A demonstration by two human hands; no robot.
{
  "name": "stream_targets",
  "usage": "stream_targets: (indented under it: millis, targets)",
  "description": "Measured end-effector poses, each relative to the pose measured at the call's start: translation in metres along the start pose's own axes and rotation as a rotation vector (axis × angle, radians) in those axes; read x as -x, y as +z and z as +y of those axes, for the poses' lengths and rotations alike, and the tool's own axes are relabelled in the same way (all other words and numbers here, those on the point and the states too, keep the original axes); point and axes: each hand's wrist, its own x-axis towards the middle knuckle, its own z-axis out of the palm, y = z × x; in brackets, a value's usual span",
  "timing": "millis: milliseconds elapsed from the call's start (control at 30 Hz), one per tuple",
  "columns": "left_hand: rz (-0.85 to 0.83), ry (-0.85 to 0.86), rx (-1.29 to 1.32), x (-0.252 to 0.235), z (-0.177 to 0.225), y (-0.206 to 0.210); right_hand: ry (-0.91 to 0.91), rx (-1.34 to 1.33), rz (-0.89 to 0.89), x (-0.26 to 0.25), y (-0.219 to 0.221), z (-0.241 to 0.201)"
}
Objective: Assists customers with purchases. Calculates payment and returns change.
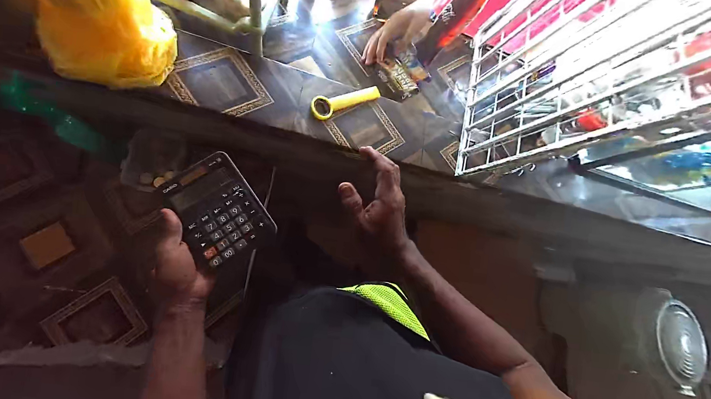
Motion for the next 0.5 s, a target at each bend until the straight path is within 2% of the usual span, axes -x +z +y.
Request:
stream_targets:
  millis: [67, 200, 333, 500]
  targets:
    - [-0.046, -0.022, 0.065, -0.003, -0.001, -0.002, 0.001, -0.002, 0.007, -0.002, -0.004, 0.004]
    - [0.030, -0.061, 0.082, -0.001, -0.001, 0.001, -0.009, -0.028, -0.009, 0.006, 0.004, 0.001]
    - [-0.026, -0.064, 0.109, -0.002, -0.006, -0.004, 0.016, -0.039, -0.058, 0.011, 0.007, -0.004]
    - [-0.018, -0.072, 0.167, 0.004, -0.011, -0.013, -0.010, -0.054, -0.125, 0.012, 0.010, -0.004]
